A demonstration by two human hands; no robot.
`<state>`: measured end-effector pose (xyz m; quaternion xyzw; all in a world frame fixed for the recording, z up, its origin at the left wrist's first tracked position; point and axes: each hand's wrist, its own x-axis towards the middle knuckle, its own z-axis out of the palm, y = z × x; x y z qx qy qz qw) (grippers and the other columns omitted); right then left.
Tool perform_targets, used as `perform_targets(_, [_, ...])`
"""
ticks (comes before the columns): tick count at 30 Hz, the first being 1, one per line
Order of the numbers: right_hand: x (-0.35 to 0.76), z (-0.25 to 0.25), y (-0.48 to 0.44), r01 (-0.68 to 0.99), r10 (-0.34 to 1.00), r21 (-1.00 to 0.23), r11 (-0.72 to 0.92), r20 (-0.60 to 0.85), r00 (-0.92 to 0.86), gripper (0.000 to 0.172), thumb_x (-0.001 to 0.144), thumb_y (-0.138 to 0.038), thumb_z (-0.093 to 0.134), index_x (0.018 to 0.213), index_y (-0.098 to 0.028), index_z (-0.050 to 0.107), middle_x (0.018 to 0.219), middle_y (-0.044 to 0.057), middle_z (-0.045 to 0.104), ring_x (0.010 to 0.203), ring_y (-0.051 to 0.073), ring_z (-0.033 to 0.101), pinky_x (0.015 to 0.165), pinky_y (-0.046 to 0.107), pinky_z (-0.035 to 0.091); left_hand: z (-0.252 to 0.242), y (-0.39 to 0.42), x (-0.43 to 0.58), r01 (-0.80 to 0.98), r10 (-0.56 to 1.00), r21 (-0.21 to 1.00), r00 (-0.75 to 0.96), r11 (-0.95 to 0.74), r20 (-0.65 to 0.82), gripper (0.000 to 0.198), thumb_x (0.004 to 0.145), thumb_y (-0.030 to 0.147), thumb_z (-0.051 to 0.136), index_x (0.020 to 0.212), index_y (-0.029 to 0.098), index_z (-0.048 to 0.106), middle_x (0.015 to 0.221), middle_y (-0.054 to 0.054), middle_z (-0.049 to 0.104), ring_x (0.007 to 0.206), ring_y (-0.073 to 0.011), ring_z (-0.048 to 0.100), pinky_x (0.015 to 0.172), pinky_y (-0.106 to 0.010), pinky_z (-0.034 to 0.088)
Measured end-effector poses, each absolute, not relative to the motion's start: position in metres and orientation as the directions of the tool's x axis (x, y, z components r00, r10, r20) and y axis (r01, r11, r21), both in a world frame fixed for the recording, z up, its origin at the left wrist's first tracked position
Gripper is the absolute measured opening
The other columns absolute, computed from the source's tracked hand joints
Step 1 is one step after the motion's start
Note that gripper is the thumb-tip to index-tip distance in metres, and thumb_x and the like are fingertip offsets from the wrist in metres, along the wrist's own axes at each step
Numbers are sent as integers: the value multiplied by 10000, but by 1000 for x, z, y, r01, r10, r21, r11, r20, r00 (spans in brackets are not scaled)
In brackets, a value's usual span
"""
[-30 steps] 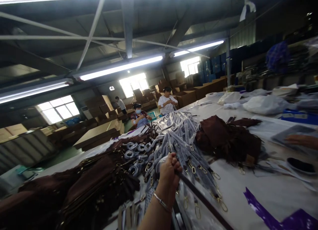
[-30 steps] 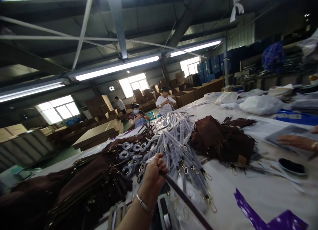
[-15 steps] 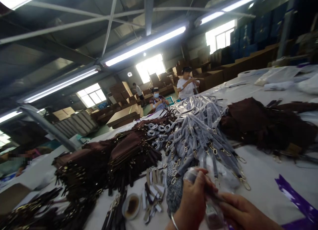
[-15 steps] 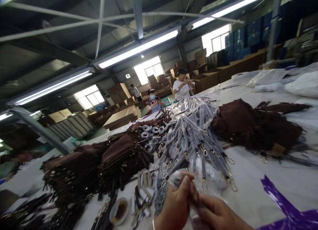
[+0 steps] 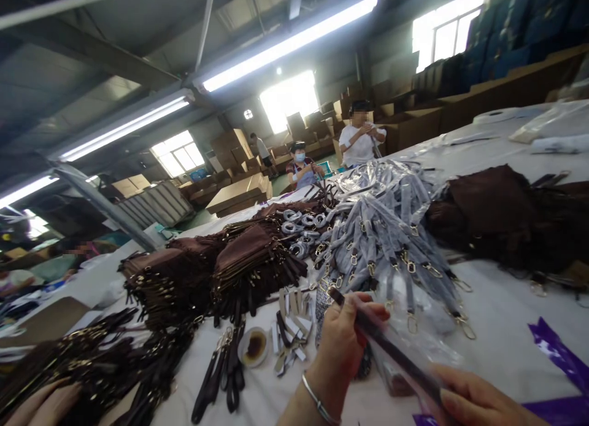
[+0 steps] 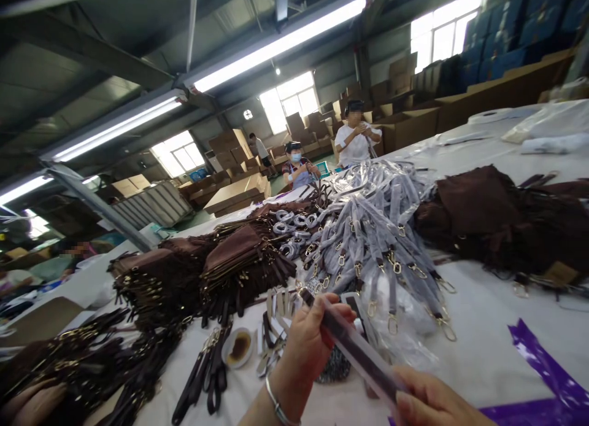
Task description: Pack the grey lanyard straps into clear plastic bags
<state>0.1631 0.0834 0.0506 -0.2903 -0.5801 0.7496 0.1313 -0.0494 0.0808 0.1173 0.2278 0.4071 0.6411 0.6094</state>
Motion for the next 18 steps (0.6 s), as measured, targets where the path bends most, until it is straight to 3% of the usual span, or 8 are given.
perform_targets(2, [155, 56, 85, 66, 558, -951, -302, -233, -797, 697, 824, -857, 533, 938, -178, 639, 652, 7, 614, 527, 132, 560, 512, 222, 401, 115, 80, -38, -530, 973, 840, -105, 120, -205, 570, 867, 601, 727, 1079, 76, 667, 896, -199, 806, 765, -243, 750, 699, -338, 562])
perform_targets(5, [146, 56, 87, 18, 666, -946, -324, -241, -706, 648, 899, -809, 484, 839, -173, 591, 580, -24, 582, 414, 75, 469, 433, 186, 317, 119, 80, -29, -516, 980, 842, -23, 156, -195, 570, 862, 553, 761, 1158, 77, 657, 959, -200, 807, 746, -192, 735, 699, -284, 533])
perform_targets(7, [147, 52, 86, 9, 709, -943, -333, -257, -657, 649, 910, -806, 472, 794, -174, 565, 550, -41, 564, 368, 50, 415, 402, 173, 259, 125, 83, -31, -587, 983, 799, -28, 132, -183, 550, 856, 528, 774, 1182, 102, 649, 980, -177, 809, 813, -213, 748, 749, -307, 544])
perform_targets(10, [152, 46, 81, 12, 712, -937, -348, -272, -648, 671, 889, -824, 489, 780, -169, 584, 549, -28, 592, 347, 45, 408, 389, 176, 233, 133, 88, -39, -590, 981, 804, -104, 70, -162, 449, 867, 511, 764, 1073, 120, 689, 913, -143, 811, 875, -254, 756, 786, -339, 552])
perform_targets(15, [155, 48, 78, -14, 707, -949, -315, -225, -670, 666, 880, -818, 506, 829, -166, 630, 570, -4, 624, 401, 86, 487, 424, 192, 336, 137, 86, -39, -510, 984, 859, -121, 52, -131, 380, 897, 493, 740, 1022, 134, 727, 967, -153, 814, 919, -254, 757, 797, -323, 547])
perform_targets(18, [160, 53, 85, 42, 732, -987, -156, -144, -665, 605, 892, -755, 558, 718, -179, 621, 534, -17, 589, 434, 108, 502, 449, 214, 414, 136, 81, -35, -528, 991, 848, -86, 46, -107, 360, 905, 487, 730, 1012, 144, 751, 983, -155, 812, 956, -262, 753, 827, -340, 554])
